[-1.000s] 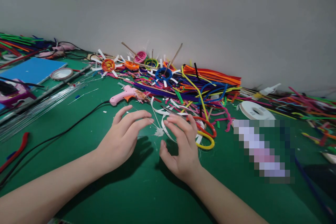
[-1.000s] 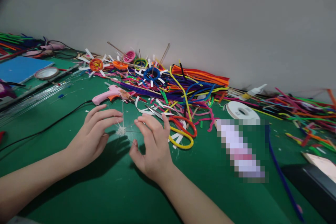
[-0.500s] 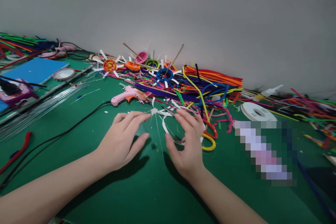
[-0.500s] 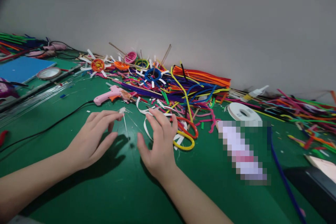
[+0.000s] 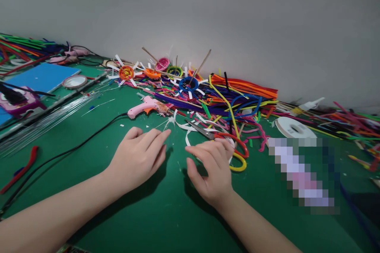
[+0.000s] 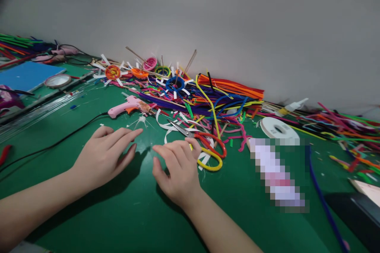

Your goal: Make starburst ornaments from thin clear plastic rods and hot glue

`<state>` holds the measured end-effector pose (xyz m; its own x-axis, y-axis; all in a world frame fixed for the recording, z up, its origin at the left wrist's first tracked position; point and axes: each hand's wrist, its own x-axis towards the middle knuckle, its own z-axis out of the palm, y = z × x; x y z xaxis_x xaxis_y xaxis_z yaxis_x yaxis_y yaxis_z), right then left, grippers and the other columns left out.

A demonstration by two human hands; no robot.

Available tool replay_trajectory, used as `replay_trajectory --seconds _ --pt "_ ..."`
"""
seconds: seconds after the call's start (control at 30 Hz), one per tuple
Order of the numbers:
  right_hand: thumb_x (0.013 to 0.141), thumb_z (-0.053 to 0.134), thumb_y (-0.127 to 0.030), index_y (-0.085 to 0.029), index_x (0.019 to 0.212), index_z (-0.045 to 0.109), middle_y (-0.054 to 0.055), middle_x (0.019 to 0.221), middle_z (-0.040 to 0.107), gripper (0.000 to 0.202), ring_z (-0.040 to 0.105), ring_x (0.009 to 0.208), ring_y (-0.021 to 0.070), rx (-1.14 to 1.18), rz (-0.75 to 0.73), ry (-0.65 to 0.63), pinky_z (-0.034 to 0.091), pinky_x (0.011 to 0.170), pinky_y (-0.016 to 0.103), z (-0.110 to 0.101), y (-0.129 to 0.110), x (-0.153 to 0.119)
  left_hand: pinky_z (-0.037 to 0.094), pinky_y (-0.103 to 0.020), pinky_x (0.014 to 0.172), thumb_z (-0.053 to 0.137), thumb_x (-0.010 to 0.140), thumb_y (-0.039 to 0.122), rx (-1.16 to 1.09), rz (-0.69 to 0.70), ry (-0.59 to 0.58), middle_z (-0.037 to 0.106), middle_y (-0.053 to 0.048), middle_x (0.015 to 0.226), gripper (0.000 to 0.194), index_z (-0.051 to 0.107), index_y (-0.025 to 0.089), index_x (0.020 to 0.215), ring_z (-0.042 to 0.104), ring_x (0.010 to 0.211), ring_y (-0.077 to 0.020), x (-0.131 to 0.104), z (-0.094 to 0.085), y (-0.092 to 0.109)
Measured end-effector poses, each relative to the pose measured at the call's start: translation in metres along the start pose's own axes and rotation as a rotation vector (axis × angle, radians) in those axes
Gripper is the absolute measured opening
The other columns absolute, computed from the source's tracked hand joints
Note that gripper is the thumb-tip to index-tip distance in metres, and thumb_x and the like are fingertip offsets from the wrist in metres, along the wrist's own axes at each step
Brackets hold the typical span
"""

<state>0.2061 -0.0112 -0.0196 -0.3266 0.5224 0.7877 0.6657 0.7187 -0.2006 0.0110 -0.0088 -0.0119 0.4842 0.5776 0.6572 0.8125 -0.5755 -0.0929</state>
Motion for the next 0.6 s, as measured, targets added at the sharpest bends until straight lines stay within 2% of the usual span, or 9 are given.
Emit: replay_trajectory --seconds 0.1,0.3,0.47,0.6 --pt "0.086 0.054 -0.02 -0.02 0.098 0.06 0.0 0.082 0.066 0.013 0.059 0.076 0.0158 0.008 0.056 -0.077 0.036 0.084 0.038 0.0058 0.0017 0.0 0.038 -0.034 0.066 0.05 0.087 0.015 0.016 0.038 0.006 0.07 -0.005 0.086 0.024 0.057 0.009 0.109 0.062 0.068 -0.0153 -0.0001 -0.0006 0.0002" --pt "0.088 0.052 -0.024 -0.019 0.096 0.06 0.002 0.082 0.067 0.013 0.06 0.078 0.0171 0.032 0.155 -0.206 0.033 0.089 0.039 0.0092 0.0042 -0.0016 0.039 -0.034 0.069 0.049 0.088 0.016 0.002 0.036 -0.028 0.071 -0.002 0.088 0.017 0.06 0.016 0.101 0.063 0.065 -0.0141 -0.0015 -0.0011 -0.002" --pt "0.088 0.051 -0.021 -0.02 0.096 0.059 0.001 0.08 0.066 0.012 0.06 0.077 0.0167 0.053 0.148 -0.207 0.033 0.09 0.039 0.0079 0.0037 -0.001 0.037 -0.033 0.063 0.051 0.086 0.016 0.008 0.005 -0.032 0.069 -0.002 0.084 0.007 0.058 0.016 0.086 0.06 0.061 -0.0146 -0.0002 -0.0023 -0.0017" --pt "0.088 0.05 -0.02 -0.018 0.099 0.059 0.004 0.085 0.067 0.014 0.061 0.08 0.0181 0.062 0.156 -0.202 0.036 0.086 0.038 0.0087 0.0059 -0.0021 0.036 -0.032 0.061 0.05 0.086 0.017 -0.007 -0.037 -0.052 0.066 0.0 0.07 0.009 0.055 0.016 0.079 0.058 0.056 -0.0149 -0.0001 -0.0004 -0.0029"
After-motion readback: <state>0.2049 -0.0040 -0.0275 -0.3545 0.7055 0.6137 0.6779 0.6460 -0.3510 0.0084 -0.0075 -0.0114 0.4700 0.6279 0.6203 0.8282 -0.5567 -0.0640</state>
